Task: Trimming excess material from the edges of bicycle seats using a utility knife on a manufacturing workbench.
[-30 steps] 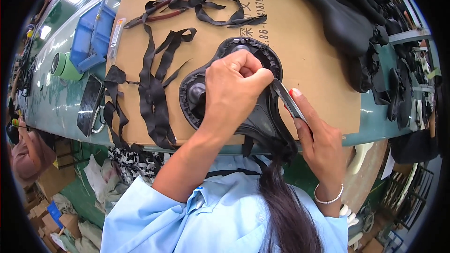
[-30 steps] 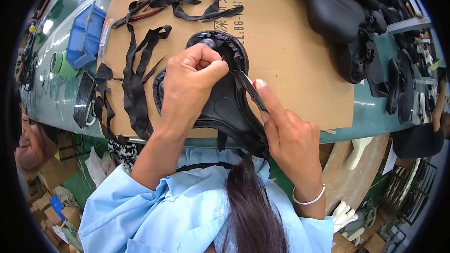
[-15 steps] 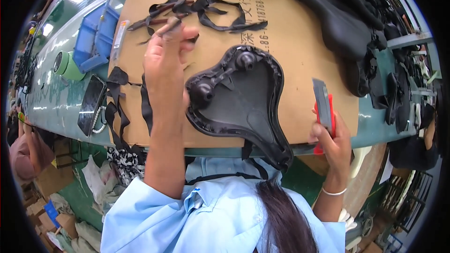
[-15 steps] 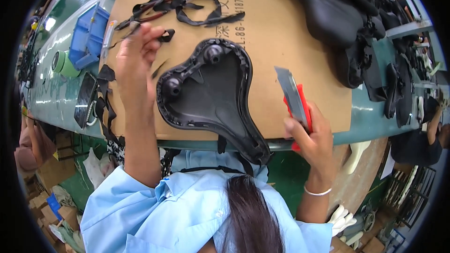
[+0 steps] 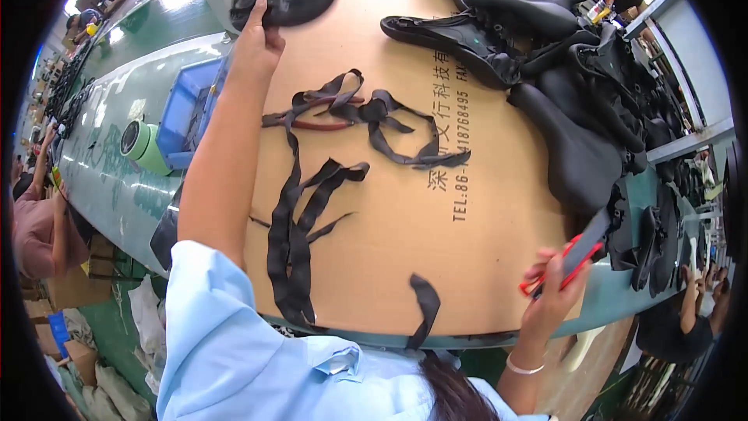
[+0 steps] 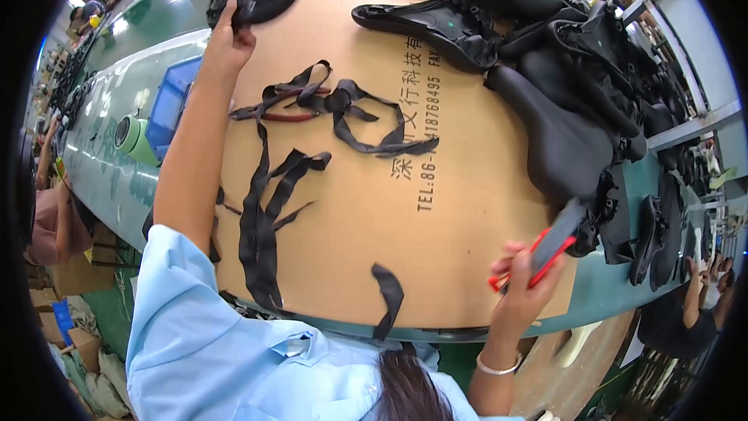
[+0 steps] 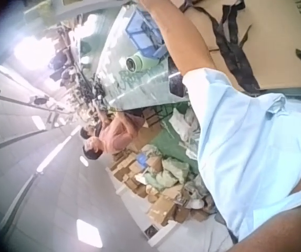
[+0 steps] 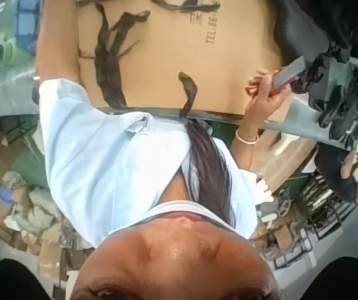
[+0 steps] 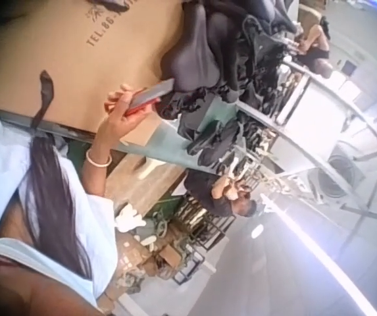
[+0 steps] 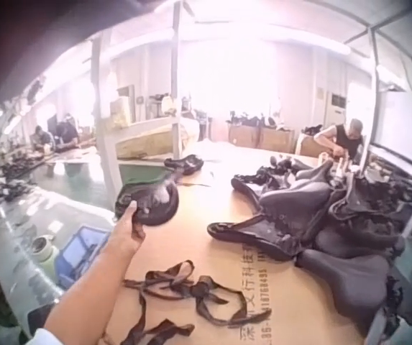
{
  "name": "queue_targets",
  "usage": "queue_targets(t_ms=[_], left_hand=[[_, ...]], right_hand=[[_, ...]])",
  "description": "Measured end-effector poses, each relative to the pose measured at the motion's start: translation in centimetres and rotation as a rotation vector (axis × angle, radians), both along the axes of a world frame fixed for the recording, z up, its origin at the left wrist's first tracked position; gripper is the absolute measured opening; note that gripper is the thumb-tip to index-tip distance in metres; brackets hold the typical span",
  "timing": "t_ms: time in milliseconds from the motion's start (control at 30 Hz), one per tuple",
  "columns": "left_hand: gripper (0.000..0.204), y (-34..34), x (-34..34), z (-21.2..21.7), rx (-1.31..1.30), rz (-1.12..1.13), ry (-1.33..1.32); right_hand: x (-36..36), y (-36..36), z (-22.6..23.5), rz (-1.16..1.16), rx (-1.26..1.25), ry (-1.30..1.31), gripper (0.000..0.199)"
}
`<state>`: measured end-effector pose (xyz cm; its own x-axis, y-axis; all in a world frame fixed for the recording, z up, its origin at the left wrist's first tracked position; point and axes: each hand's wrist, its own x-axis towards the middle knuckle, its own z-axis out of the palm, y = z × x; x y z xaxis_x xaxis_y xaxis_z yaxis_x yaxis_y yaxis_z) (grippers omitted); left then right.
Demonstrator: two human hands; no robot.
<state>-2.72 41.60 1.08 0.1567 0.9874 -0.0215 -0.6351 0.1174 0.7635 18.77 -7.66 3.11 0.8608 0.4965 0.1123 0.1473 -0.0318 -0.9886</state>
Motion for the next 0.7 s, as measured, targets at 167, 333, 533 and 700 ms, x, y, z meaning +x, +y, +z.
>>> queue_targets(t_ms=[167, 333, 533, 700], left_hand=[[0.046, -6.7, 14.3, -2.9, -0.106, -0.56, 0.37], [0.077, -16.9, 27.4, -0.7, -0.214, -0.375, 0.725], [0.055, -17.0, 23.5, -1.0, -0.144, -0.414, 0.684], [0.044, -19.4, 10.8, 4.1, 0.495, -1.057, 0.72]], right_hand=[[-2.5, -1.5, -4.5, -0.082, -0.051, 0.206, 0.029], [-2.5, -1.3, -5.1, -0.069, 0.001, 0.321, 0.03], [-2.6, -1.8, -5.7, -0.059, 0.084, 0.321, 0.032], [-2.3, -1.9, -5.0, -0.192, 0.275, 0.364, 0.035]])
